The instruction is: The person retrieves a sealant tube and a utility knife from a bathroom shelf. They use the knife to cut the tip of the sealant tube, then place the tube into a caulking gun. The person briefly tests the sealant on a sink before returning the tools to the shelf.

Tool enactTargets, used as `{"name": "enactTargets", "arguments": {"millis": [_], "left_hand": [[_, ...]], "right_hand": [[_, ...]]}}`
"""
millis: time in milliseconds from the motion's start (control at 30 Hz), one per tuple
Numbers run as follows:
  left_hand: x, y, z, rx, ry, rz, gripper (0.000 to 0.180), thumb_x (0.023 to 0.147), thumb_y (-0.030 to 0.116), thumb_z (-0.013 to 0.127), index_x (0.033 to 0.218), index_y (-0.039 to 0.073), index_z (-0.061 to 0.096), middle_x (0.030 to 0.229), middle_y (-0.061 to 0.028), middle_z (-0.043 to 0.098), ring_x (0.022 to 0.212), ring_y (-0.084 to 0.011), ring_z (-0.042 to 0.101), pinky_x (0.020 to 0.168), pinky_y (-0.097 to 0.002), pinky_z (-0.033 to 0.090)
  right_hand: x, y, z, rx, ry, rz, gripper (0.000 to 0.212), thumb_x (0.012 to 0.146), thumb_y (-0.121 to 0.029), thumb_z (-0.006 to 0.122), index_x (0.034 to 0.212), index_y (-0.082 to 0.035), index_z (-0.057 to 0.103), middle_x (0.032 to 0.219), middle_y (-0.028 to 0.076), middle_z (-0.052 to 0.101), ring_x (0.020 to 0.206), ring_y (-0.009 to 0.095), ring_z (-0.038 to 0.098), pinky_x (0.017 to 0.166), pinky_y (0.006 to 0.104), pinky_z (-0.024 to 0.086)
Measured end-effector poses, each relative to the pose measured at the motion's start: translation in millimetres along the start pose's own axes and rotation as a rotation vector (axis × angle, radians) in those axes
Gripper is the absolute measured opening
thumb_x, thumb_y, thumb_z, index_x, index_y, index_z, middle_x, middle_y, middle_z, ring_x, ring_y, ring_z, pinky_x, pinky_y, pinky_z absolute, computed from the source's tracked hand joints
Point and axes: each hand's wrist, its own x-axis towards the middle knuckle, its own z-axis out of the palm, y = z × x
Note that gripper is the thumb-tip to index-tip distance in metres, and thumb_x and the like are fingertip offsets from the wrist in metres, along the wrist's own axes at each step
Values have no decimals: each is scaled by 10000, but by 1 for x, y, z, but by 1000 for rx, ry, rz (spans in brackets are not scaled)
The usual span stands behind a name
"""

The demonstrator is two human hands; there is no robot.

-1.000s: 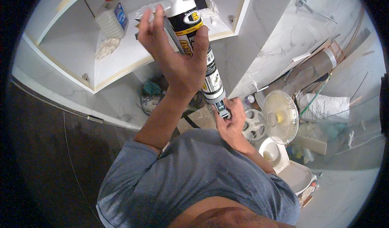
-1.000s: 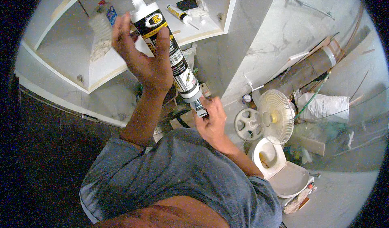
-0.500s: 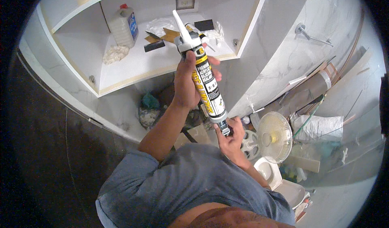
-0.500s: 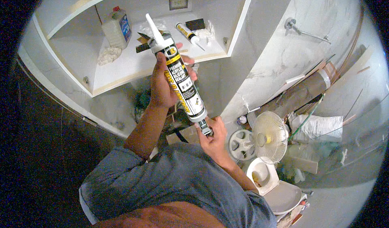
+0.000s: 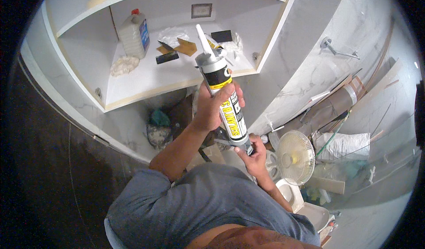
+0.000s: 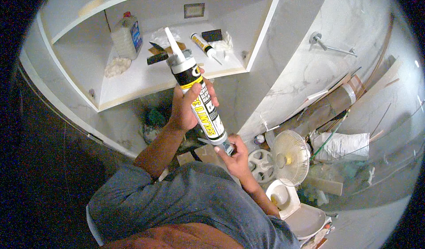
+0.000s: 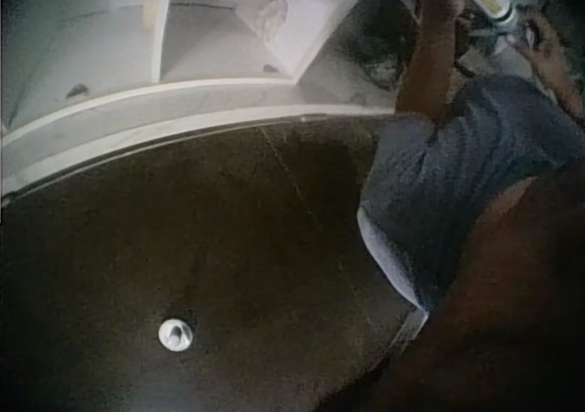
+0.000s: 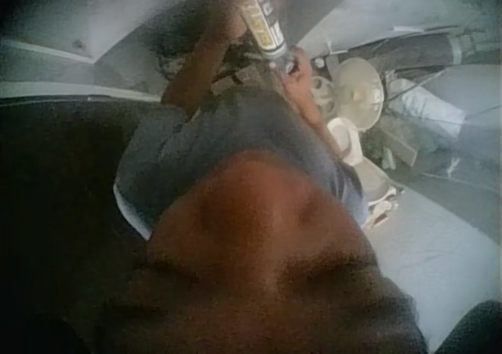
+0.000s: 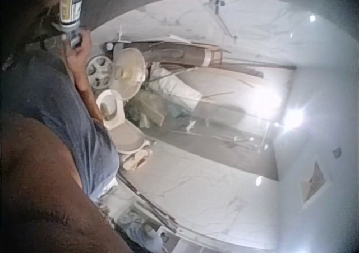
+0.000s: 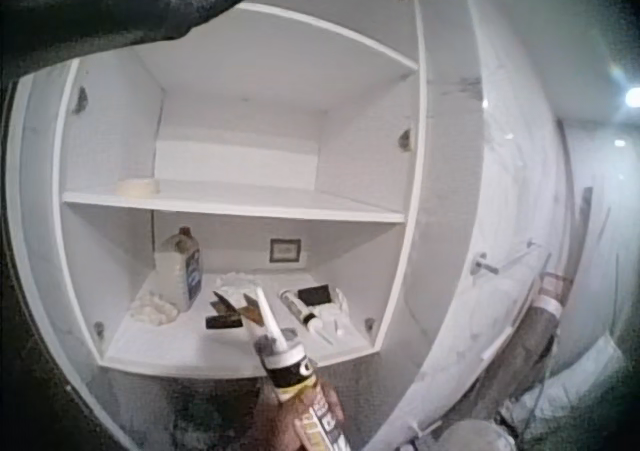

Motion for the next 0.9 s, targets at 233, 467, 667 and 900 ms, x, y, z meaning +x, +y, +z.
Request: {"name": "enactTargets", "arguments": {"millis": [233,467,667,900], "left_hand": [[36,33,-31,-35,324,173,431,985,513,584,1110,101,587,850,-88,673,702,-229,673,655,-377,583],[51,59,-47,-72,663,202,464,989,516,587,1084,64,547,873,-82,657,789,-247,661,792,-416,583],[53,51,-57,-165,694,127,555,950,547,638,1003,3,543,891,-103,599,818,-248,628,790,-396,562],[57,58,-64,-212,703,153,524,965,550,610,992,31,552,866,-96,627,797,-249,639,783,-403,567]], "right_hand": [[13,-43,-42,-220,-136,143,656,746,-52,850,1348,-54,589,1013,53,622,820,144,580,783,293,486],[9,-64,-74,-503,83,-6,443,768,-63,812,1196,-51,697,1001,108,663,881,230,623,817,341,508],[7,-81,-91,-734,323,-188,339,795,-15,769,1128,-48,718,1068,141,684,1026,275,647,928,368,493],[-2,-58,-128,-3,637,-48,395,992,-295,607,1277,-20,612,1182,124,644,1116,256,598,1022,421,439]]}}
